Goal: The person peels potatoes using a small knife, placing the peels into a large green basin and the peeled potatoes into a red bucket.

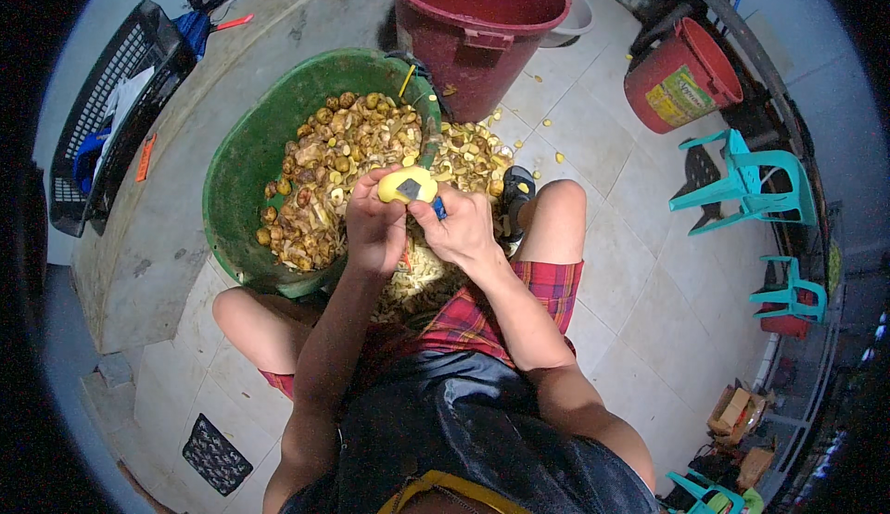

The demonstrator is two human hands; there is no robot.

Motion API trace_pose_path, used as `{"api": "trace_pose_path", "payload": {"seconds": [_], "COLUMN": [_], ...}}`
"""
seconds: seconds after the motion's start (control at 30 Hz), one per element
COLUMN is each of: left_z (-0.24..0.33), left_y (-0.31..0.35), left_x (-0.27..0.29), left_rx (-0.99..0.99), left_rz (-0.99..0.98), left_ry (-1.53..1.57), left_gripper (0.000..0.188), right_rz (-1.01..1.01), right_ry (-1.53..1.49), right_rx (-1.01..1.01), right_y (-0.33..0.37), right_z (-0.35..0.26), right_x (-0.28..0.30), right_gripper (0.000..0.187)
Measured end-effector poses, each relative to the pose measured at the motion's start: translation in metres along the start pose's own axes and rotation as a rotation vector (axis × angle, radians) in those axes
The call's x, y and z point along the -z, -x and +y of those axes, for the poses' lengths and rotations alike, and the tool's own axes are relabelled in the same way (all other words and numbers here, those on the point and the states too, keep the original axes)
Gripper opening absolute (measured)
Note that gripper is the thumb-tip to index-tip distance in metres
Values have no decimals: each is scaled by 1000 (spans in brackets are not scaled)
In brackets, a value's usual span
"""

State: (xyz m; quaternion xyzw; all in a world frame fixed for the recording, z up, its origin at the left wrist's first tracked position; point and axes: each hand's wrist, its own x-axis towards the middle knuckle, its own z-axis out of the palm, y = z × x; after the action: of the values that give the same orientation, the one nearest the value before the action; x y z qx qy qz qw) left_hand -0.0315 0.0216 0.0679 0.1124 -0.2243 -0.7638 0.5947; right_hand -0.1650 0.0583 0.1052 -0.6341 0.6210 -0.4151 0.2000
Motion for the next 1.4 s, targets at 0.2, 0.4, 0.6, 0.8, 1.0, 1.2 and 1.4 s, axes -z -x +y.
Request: {"api": "trace_pose_path", "payload": {"seconds": [0.2,0.4,0.6,0.8,1.0,1.2,1.4], "left_z": [7,5,8,13,19,34,38], "left_y": [-4,0,-2,-5,-6,-5,-5], "left_x": [-1,4,2,-9,2,-2,1], "left_rx": [-15,-50,-24,101,168,205,276], "left_rz": [-33,-101,-34,-97,-191,-268,-319], "left_ry": [-9,-90,-80,-33,-205,-273,-308], "left_gripper": [59,57,63,82,85,76,72], "right_rz": [-6,-28,7,-20,-67,-239,-283], "right_ry": [-89,-79,-63,-82,-86,-142,-241], "right_rx": [-11,-2,-14,-140,-151,-131,-95], "right_y": [-6,-2,2,-8,-8,-11,-11], "right_z": [14,-1,-3,6,2,6,4], "right_x": [6,2,-4,-2,4,10,12], "right_gripper": [71,63,58,60,52,66,67]}}
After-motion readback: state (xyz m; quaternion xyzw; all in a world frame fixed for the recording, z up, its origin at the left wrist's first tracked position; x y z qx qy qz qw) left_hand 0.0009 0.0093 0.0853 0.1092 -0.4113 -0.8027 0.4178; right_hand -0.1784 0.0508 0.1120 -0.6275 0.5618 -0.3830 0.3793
